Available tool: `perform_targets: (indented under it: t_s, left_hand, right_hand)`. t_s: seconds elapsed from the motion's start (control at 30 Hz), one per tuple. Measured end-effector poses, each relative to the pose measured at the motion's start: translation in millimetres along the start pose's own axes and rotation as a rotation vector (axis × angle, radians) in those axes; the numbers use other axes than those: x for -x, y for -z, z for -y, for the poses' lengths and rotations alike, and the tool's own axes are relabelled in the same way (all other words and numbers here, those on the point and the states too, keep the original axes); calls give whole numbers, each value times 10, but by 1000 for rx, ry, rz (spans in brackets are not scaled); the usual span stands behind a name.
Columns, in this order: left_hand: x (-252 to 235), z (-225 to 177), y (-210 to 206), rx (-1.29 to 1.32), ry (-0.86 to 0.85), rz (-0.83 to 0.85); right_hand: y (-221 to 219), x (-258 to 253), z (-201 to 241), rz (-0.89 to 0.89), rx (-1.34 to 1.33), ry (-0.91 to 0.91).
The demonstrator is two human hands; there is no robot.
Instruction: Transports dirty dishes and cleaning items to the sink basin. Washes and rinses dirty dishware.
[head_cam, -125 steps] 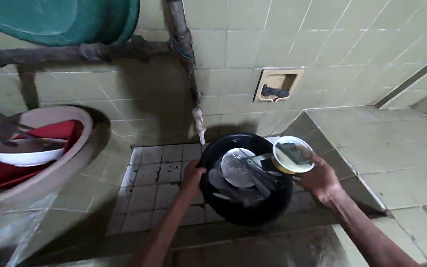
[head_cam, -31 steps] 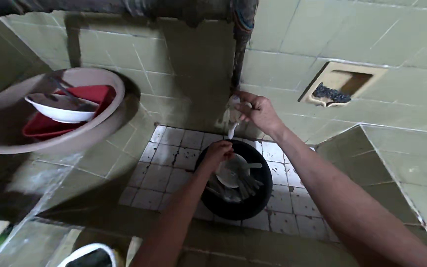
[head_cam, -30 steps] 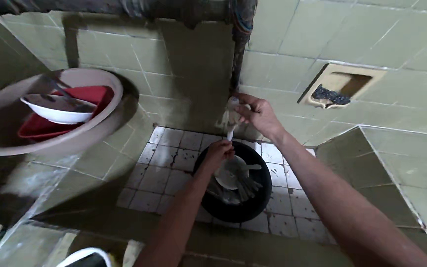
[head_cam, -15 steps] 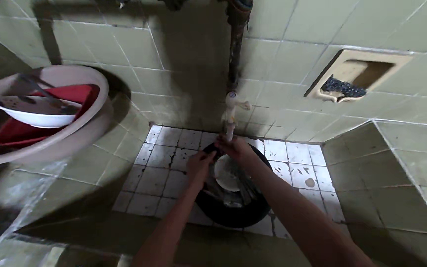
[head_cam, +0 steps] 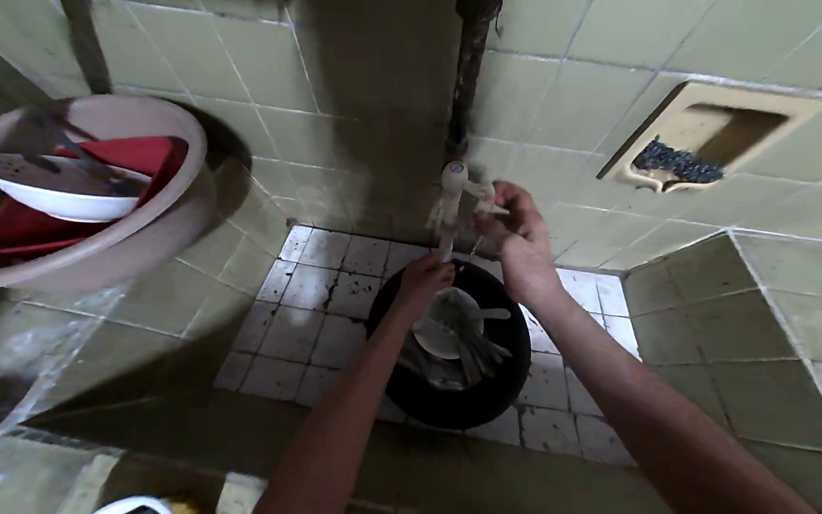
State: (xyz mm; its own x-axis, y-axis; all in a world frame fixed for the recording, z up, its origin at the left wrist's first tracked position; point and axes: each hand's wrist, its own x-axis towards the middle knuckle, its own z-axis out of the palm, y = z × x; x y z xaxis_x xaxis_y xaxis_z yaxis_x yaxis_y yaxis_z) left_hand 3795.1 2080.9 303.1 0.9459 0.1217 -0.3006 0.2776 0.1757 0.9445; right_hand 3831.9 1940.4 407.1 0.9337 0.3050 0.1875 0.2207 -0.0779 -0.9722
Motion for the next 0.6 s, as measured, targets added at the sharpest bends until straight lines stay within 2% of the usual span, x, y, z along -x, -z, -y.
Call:
perform_targets:
  t_s: [0.07, 0.13, 0.27, 0.37, 0.5, 0.53, 0.6]
  left_hand:
    - [-64, -46, -109, 161, 28, -80]
    - [-42, -40, -166, 199, 47, -132]
    - [42, 37, -118, -35, 85, -81]
    - [149, 127, 65, -154, 29, -7]
    - [486, 97, 154, -482, 29, -127]
    - [519, 139, 158, -541, 78, -160]
    - [554, 247, 172, -591, 173, -168]
  right_hand:
    - [-43, -87, 160, 20, 135, 149]
    - [-99, -166, 146, -8, 214, 204]
    - [-105, -201, 36, -23, 128, 151]
    - [-104, -213, 23, -22, 88, 125]
    - [-49, -175, -92, 21, 82, 178]
    - [-66, -93, -210, 36, 72, 143]
    - [-134, 115, -577, 68, 19, -39]
